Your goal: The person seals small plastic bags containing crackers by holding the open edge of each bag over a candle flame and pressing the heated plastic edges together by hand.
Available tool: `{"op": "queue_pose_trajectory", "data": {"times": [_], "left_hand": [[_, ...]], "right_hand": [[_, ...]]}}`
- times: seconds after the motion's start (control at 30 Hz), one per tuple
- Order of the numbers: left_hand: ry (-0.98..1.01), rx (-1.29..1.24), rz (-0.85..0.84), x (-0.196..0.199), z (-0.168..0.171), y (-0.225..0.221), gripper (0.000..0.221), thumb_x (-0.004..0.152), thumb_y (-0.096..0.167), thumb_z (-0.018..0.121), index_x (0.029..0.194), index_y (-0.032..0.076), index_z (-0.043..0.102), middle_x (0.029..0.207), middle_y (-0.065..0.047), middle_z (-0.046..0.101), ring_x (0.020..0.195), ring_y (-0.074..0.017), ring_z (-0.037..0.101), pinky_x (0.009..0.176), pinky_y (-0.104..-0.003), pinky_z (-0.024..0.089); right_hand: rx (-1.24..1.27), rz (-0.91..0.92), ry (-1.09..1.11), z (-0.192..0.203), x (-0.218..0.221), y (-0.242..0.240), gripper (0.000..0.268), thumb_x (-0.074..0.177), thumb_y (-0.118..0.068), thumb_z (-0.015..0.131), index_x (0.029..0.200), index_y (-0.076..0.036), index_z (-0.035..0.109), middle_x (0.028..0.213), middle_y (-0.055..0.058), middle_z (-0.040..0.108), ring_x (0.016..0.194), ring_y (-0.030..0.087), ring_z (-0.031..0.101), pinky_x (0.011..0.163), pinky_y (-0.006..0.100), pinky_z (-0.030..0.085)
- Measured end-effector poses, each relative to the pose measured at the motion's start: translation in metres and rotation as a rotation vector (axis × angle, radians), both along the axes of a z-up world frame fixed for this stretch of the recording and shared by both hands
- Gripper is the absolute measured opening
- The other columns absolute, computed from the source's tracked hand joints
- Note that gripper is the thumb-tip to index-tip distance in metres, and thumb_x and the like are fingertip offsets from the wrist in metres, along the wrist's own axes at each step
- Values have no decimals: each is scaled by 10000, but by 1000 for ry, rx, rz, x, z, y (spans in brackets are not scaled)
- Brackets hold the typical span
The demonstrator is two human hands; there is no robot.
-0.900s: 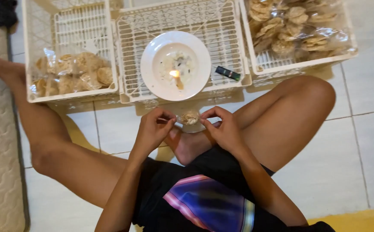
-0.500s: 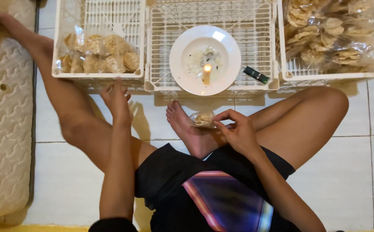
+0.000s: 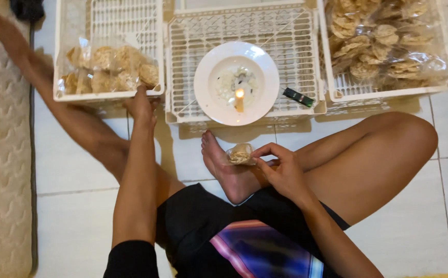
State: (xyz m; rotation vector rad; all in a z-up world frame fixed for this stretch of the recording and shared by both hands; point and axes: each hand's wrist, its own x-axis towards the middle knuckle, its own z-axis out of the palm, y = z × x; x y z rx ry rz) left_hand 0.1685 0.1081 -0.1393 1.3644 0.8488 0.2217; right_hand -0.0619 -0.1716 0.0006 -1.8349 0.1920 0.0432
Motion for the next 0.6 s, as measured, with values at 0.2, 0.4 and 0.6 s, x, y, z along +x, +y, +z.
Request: {"op": "queue_pose_trajectory", "data": {"times": [0.2,0.4,0.6], "left_hand": [[-25,-91,-10,11,-14,7,811,638,118,715,1259,36,200,1109,-195,363,703,-251,579,537,-349,603],[14,-134,-24,2,7,12,664,705,166,619,1212,-43,245,1055,-224,330,709,-300,615,530,-439,632],[-29,-207,70,22,-22,25,674,691,110,656,1210,-96,278,1043,-260,375,785,-374,595,596,-484,611]], "right_hand": [[-45,-14,-58,-9,-9,3,67,718,-16,665,768,-46,631,733,99,667,787,233,645,621,328,528],[20,21,-28,3,-8,-4,68,724,-20,671,767,-37,622,770,96,675,791,208,645,582,286,546],[69,-2,4,-3,-13,-21,58,729,-5,662,763,-7,615,769,116,669,777,207,640,558,284,551]]}}
